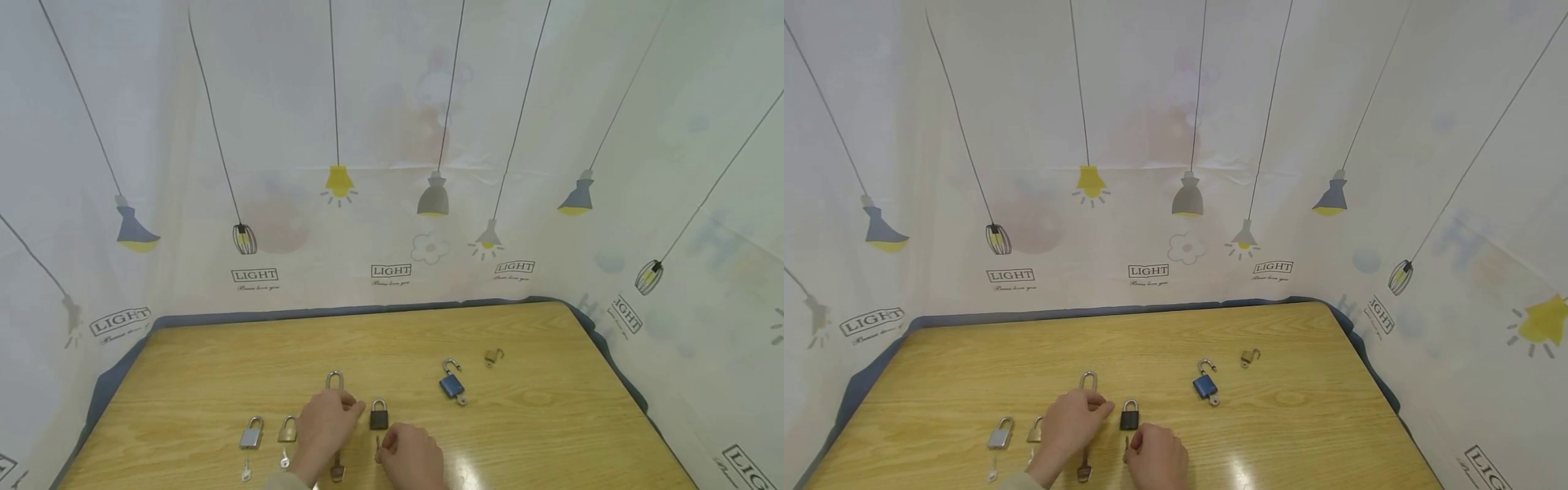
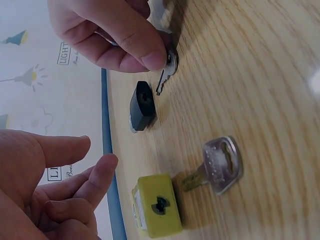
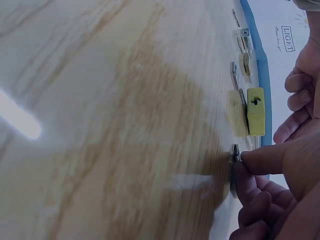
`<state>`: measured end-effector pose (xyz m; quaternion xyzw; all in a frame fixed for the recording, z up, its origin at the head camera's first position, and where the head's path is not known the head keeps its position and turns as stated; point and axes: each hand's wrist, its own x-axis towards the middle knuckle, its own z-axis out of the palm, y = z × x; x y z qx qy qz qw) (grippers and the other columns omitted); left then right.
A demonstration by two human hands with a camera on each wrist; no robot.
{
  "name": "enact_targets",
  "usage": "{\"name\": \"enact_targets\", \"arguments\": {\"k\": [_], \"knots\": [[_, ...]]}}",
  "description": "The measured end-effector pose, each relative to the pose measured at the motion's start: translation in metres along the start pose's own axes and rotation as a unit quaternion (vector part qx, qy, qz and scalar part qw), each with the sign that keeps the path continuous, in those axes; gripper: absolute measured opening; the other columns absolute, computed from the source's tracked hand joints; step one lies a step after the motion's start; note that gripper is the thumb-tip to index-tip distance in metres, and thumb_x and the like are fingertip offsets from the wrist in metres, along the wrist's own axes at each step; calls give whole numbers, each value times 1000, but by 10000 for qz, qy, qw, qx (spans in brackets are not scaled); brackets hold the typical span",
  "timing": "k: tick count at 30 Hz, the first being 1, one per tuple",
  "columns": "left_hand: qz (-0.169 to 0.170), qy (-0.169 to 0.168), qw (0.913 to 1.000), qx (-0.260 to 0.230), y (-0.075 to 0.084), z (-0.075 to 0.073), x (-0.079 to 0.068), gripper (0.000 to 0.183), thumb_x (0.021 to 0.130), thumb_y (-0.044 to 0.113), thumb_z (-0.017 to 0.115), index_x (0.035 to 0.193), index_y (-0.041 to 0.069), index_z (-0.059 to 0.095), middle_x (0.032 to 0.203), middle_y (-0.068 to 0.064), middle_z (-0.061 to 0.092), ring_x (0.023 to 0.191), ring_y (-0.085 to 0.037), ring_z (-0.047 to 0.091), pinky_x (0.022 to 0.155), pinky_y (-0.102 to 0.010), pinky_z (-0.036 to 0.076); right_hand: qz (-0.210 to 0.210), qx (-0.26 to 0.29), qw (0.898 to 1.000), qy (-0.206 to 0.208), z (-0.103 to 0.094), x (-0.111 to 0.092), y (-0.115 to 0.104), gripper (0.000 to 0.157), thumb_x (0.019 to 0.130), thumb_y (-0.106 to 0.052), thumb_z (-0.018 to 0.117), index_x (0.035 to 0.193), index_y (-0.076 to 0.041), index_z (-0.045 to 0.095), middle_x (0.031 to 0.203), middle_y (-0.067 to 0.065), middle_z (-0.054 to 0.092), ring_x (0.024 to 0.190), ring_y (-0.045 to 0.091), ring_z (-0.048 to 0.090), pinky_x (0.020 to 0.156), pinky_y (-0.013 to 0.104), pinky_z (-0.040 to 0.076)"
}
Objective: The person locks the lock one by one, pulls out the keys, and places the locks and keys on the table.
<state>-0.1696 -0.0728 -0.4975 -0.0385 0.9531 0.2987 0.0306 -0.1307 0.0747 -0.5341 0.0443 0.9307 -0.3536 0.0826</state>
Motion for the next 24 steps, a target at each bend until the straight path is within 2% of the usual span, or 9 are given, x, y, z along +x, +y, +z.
{"name": "enact_targets", "arguments": {"k": [7,13,20,24], "knots": [[-3,70,10000,28,2,2,0,21,85,40,70,92,21,75,88,3,75,61,-8,56,53,-27,37,-222,-221,9993,211,-1,-1,3,12,79,-20,75,73,-21,64,64,-11,61,58,8,53,53,29,41],[26,116,9998,-148,4,3,0,19,85,37,71,92,20,75,88,3,75,61,-7,56,50,-25,40,-398,-184,9984,348,-12,-6,4,8,78,-19,75,77,-22,67,66,-11,62,59,6,52,54,27,41],[96,67,9993,-351,7,3,-1,19,85,37,71,93,20,74,92,2,75,69,-7,61,56,-25,44,-301,-374,9978,458,-39,1,14,8,82,-24,74,83,-23,67,71,-11,62,60,5,51,53,24,40],[190,35,9989,-418,10,6,-1,18,85,37,71,92,21,75,90,3,75,69,-7,62,55,-25,45,-198,-510,9955,768,-61,12,23,6,84,-25,72,87,-21,68,75,-9,64,59,5,52,51,22,41]]}}
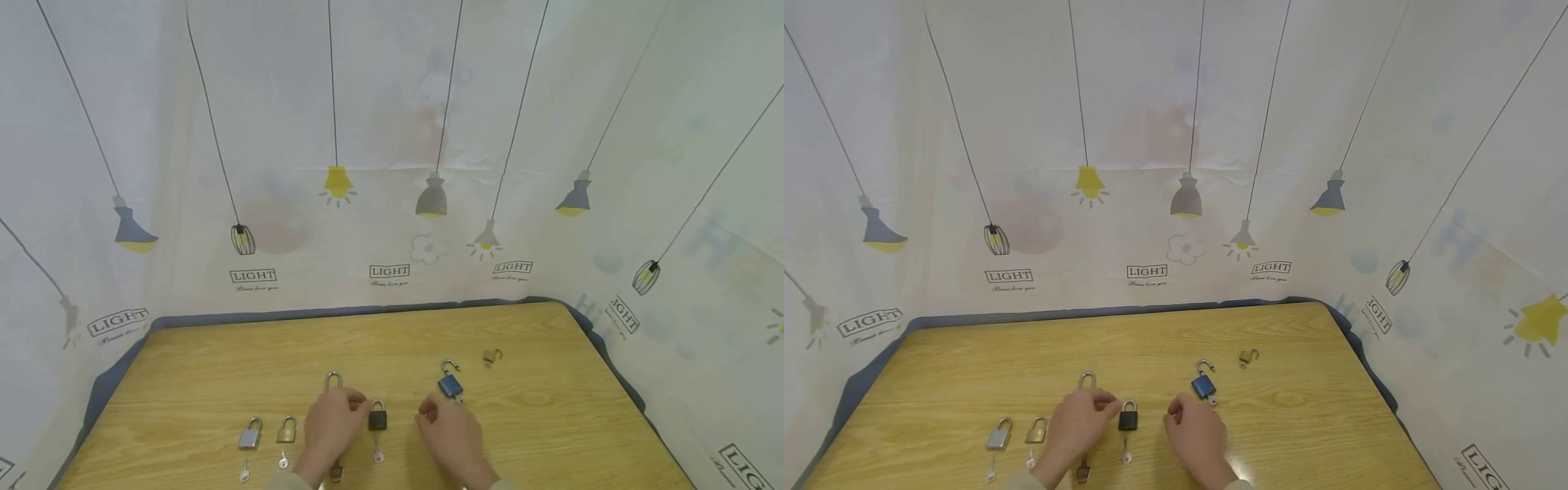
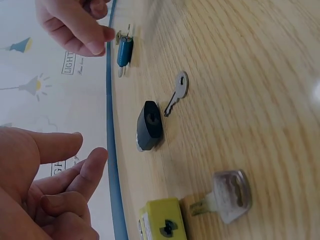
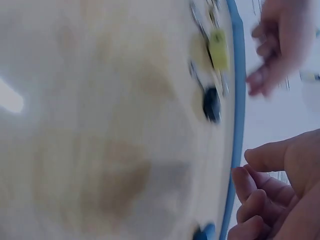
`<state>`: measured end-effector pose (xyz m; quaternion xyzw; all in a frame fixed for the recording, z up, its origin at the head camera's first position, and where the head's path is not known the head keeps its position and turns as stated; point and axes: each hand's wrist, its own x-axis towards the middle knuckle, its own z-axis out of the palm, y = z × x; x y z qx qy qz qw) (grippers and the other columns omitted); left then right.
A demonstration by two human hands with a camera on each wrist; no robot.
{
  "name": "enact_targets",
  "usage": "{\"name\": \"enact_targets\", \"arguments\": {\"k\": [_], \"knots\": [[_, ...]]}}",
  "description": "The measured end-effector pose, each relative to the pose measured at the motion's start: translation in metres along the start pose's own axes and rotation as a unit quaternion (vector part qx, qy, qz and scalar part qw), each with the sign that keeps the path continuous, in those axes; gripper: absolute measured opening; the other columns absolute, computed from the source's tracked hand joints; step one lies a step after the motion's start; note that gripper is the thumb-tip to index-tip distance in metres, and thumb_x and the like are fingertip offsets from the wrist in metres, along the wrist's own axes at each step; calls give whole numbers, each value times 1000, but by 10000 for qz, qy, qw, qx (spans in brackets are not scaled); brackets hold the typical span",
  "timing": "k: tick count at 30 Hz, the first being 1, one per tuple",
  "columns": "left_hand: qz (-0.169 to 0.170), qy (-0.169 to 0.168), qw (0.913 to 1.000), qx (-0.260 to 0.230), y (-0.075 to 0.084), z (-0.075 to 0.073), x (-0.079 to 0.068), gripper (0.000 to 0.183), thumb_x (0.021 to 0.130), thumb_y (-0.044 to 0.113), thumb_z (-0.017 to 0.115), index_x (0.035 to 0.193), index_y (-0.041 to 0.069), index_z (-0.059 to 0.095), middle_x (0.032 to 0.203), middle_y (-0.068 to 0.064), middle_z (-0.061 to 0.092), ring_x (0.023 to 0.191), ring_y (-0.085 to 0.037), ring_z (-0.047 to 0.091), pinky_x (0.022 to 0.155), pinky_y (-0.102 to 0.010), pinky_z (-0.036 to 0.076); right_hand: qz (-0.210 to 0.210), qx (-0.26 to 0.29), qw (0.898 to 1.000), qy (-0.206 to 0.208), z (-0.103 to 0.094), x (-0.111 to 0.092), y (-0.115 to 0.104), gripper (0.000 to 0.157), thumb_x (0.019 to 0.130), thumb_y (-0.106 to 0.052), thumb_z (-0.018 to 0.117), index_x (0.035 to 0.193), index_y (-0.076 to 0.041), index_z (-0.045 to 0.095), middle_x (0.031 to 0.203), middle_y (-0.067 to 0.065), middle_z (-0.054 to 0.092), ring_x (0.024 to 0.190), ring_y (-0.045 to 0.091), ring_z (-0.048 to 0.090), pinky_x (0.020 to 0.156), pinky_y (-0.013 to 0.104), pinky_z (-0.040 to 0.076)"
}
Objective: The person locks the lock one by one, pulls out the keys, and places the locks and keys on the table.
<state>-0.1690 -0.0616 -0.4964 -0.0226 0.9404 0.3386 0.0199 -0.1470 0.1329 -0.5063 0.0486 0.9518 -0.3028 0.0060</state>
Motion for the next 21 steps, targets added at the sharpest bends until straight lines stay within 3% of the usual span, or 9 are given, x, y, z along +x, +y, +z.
{"name": "enact_targets", "arguments": {"k": [6,13,17,21], "knots": [[188,-62,9998,-32,4,5,-2,17,84,38,72,89,23,75,87,5,75,71,-8,65,57,-26,49,100,-77,9991,401,-24,30,25,13,86,-22,71,96,-13,71,83,-2,69,65,8,59,53,24,47],[277,-136,9995,-119,7,7,-3,14,84,36,73,88,23,75,84,6,75,73,-7,65,61,-27,51,392,-565,9974,207,-30,54,41,35,89,-33,69,110,-6,69,98,6,72,80,16,64,62,33,52],[361,-210,9990,-163,8,8,-3,14,84,35,72,89,22,75,83,6,74,72,-7,65,60,-27,51,424,-669,9968,82,-27,59,42,28,89,-35,69,88,-7,69,84,4,69,69,15,59,57,32,48],[345,-298,9987,-242,9,9,-5,13,85,34,72,90,22,75,84,6,74,74,-8,65,61,-28,51,543,-741,9957,-92,-21,62,42,32,89,-34,68,69,-13,56,64,0,54,56,15,48,48,27,37]]}}
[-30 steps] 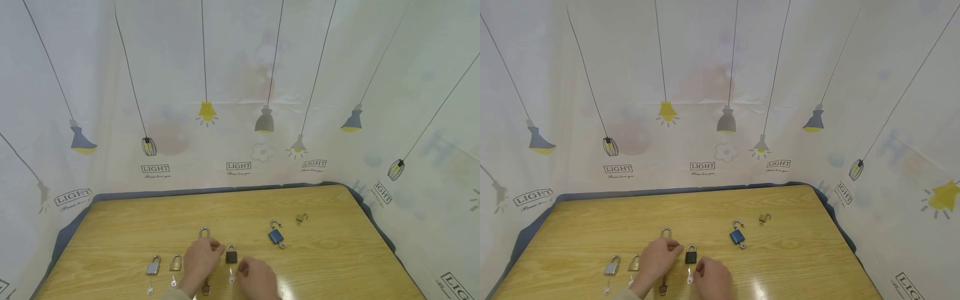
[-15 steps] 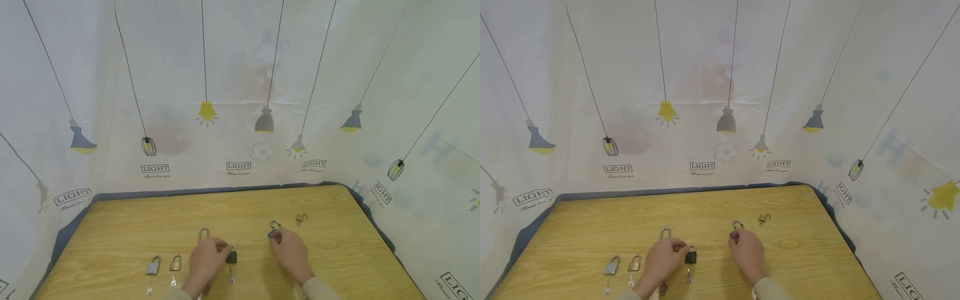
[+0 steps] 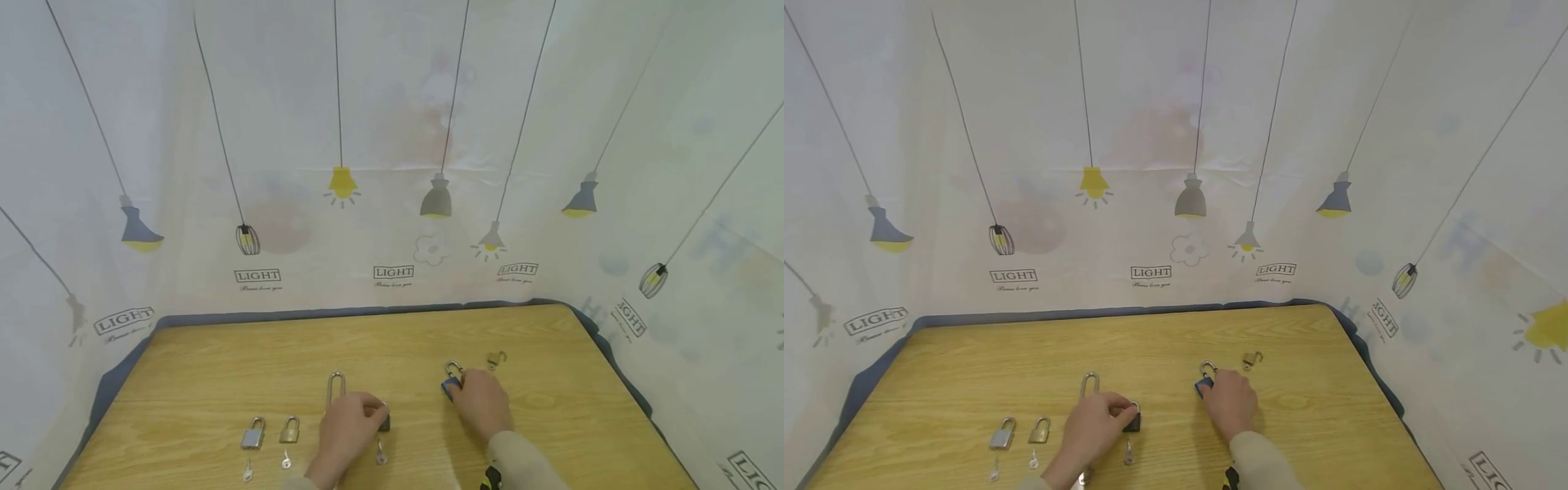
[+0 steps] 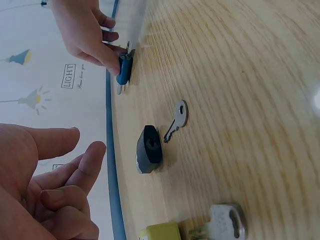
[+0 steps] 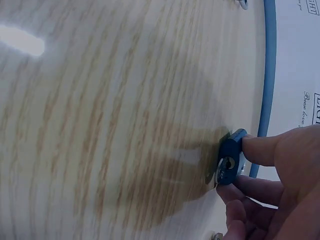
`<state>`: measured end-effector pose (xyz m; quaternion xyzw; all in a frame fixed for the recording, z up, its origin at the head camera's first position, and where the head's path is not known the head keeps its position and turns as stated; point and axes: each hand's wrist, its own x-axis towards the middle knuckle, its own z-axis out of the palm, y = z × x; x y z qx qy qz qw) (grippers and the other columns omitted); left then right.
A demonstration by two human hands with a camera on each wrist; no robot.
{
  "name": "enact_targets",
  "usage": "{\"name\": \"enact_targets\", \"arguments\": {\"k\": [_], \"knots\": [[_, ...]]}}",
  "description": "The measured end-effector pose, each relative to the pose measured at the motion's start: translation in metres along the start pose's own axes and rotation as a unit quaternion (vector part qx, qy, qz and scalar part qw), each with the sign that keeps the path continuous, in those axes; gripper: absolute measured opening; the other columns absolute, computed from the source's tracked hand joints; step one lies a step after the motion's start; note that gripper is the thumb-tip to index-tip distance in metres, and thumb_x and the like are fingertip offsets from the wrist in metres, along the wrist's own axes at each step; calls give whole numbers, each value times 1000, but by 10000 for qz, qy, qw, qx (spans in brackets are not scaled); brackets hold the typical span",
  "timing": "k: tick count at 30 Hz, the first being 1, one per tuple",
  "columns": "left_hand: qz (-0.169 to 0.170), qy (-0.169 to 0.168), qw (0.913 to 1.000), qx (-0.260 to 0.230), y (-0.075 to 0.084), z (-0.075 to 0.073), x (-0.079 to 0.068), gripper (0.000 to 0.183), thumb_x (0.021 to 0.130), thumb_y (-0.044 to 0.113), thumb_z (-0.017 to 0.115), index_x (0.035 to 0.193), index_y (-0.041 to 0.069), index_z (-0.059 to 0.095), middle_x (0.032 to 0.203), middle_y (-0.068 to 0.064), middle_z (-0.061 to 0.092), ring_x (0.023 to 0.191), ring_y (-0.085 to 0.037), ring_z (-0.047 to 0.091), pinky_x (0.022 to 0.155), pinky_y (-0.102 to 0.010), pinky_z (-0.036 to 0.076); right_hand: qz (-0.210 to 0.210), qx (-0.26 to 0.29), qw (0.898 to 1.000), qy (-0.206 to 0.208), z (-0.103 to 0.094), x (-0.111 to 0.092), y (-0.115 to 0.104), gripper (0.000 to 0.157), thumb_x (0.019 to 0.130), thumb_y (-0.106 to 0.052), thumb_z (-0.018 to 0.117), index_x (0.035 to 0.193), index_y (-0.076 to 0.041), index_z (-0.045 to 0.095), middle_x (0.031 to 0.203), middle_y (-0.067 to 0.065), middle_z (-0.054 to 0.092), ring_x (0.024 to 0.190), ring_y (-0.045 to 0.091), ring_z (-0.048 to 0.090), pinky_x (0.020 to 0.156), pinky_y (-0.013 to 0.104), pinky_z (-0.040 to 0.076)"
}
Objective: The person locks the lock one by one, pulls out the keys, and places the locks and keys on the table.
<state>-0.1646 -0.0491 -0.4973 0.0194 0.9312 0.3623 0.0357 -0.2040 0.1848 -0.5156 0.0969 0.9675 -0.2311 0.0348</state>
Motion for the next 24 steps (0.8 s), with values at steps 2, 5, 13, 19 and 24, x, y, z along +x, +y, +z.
{"name": "enact_targets", "arguments": {"k": [2,5,13,19,24], "knots": [[-15,-13,10000,-21,0,1,0,13,85,34,72,90,22,75,85,6,75,74,-8,65,60,-28,50,-7,-55,10000,-44,1,0,0,32,89,-33,68,69,-13,56,64,0,54,56,15,48,48,26,37],[-21,-33,10000,-40,0,2,0,14,85,34,71,91,22,75,85,6,74,73,-7,64,58,-27,48,-2,-28,10000,-61,2,0,0,30,89,-33,69,70,-12,58,65,0,55,57,14,49,49,26,38],[-30,-11,10000,-57,1,1,-1,13,85,34,71,90,22,76,83,6,74,69,-5,62,55,-24,47,-72,70,9999,102,3,2,4,27,85,-33,74,91,-8,67,80,2,67,69,14,58,58,30,48],[-51,-28,10000,-70,2,-1,-1,14,86,34,71,90,22,76,83,8,74,69,-4,62,56,-24,47,-40,244,9997,-69,1,4,5,30,84,-32,75,96,-6,68,86,4,69,74,15,60,62,32,50],[-49,-55,9999,-77,1,-1,0,13,86,34,71,90,22,76,84,8,74,71,-5,63,57,-25,48,13,350,9991,-220,1,4,4,28,83,-32,76,94,-6,70,84,2,69,72,14,59,61,30,48]]}}
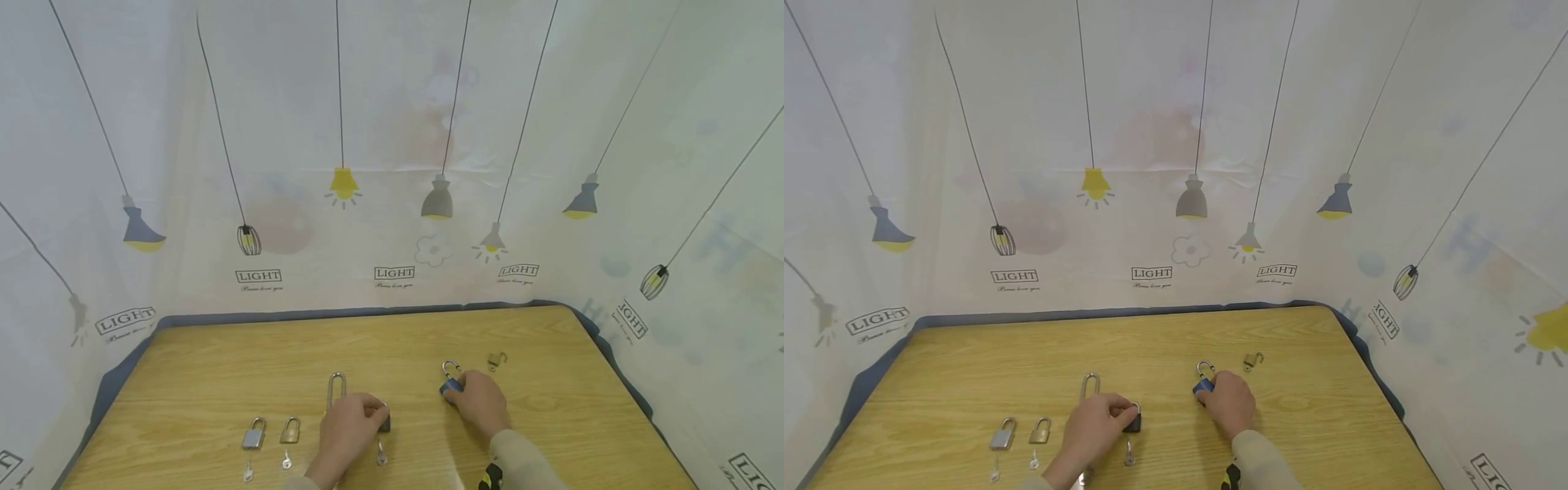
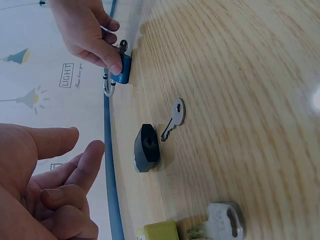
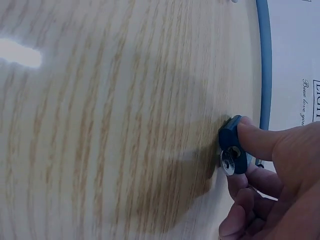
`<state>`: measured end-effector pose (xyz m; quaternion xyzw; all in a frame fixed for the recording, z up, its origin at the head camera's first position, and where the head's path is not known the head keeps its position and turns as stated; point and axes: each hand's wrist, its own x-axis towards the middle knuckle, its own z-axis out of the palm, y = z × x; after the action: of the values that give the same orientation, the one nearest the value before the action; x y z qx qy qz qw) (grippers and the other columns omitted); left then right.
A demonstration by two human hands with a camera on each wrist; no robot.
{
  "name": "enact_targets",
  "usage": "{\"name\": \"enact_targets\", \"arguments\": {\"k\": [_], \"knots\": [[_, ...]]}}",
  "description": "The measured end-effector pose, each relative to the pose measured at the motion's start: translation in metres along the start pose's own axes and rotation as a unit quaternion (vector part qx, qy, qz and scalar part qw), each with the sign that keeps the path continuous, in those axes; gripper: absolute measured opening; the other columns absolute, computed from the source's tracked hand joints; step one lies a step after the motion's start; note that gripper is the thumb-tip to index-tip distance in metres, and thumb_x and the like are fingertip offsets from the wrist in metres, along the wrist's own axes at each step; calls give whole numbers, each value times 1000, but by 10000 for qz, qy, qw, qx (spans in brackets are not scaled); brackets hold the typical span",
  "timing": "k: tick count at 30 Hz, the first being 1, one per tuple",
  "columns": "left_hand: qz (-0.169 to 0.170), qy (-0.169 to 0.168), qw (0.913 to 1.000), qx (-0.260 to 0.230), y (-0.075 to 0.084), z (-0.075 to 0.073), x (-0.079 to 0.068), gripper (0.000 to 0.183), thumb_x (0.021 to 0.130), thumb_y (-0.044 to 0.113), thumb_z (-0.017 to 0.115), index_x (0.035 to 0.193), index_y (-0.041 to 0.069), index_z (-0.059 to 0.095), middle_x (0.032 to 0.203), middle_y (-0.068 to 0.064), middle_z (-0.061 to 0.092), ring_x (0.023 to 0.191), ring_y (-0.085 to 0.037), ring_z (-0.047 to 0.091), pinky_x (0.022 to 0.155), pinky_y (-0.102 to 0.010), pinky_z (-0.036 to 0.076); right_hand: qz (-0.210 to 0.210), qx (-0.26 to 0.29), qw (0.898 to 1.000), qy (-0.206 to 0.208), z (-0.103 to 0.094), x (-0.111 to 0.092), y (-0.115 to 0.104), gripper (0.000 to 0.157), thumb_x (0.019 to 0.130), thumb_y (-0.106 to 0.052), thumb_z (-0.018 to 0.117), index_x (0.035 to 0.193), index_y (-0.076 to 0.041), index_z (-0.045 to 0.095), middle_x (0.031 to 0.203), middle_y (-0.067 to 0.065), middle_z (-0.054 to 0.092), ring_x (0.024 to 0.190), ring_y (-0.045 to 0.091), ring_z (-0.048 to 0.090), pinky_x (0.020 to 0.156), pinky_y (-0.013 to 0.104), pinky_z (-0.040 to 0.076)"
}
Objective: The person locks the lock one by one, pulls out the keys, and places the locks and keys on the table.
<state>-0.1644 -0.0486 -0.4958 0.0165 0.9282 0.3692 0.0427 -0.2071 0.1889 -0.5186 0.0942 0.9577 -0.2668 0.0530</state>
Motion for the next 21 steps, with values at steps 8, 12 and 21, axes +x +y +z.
{"name": "enact_targets", "arguments": {"k": [8,12,21], "knots": [[16,-37,10000,-12,-1,0,1,13,86,34,71,89,23,75,84,8,74,72,-6,63,59,-27,49,-56,160,9997,-177,2,-1,0,26,81,-34,76,89,-9,70,78,-1,65,68,14,55,57,27,40],[-2,-106,9999,-75,1,-1,3,12,86,35,71,89,23,75,84,9,74,73,-5,64,61,-28,50,-117,315,9994,-92,3,-5,0,26,81,-33,76,89,-9,70,79,0,67,69,14,55,58,27,40],[576,160,9980,218,5,-1,9,19,88,39,68,96,23,75,81,10,73,70,-3,62,57,-24,46,-370,1096,9932,-157,2,-22,-8,25,79,-33,78,85,-9,71,74,-2,67,65,12,56,57,26,42]]}}
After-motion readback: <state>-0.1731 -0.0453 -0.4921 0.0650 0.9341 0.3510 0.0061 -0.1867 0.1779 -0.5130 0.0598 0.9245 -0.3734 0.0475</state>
